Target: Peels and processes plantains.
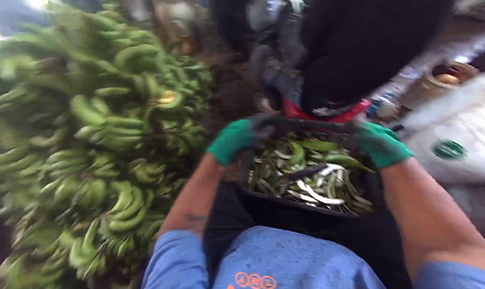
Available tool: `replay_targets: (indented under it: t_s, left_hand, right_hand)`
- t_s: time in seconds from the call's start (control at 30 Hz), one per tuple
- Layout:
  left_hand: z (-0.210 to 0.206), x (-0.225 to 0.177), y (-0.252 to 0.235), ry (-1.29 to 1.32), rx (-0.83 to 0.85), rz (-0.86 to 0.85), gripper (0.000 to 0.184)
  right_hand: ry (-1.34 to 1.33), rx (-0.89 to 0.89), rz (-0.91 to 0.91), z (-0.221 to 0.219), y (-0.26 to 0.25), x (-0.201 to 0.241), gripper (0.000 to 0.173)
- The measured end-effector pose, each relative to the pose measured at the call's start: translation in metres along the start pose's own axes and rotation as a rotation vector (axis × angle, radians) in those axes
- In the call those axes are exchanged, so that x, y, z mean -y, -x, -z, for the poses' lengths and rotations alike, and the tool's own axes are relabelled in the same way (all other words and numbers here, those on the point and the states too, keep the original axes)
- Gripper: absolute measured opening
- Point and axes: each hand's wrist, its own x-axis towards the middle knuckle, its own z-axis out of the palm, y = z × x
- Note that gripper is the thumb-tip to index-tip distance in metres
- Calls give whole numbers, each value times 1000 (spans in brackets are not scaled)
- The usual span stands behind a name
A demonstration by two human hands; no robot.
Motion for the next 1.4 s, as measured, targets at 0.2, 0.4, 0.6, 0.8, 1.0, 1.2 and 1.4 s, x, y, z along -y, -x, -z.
replay_targets:
  t_s: [0.2, 0.4, 0.6, 0.8, 1.0, 1.2, 1.4]
  left_hand:
    - [-31, 57, -5, 153, 160, 130, 49]
    - [-59, 64, -24, -35, 280, 226, 53]
    - [-85, 56, -16, -104, 340, 95, 58]
    - [-98, 40, -21, 389, 193, 195, 49]
    - [-88, 4, -11, 889, 19, 180, 40]
    - [-92, -60, -16, 868, 32, 68, 39]
    - [-82, -59, -56, 1054, 45, -64, 50]
  right_hand:
    - [282, 322, -56, -66, 19, 23, 65]
    - [406, 369, -102, -159, 0, 7, 78]
    - [392, 355, -105, -153, -12, 15, 75]
    - [362, 188, 91, -102, 9, 62, 61]
    - [100, 20, 167, -90, 40, 57, 62]
    - [49, -52, 183, -67, 35, 45, 38]
    - [-291, -497, 77, -5, 58, -2, 32]
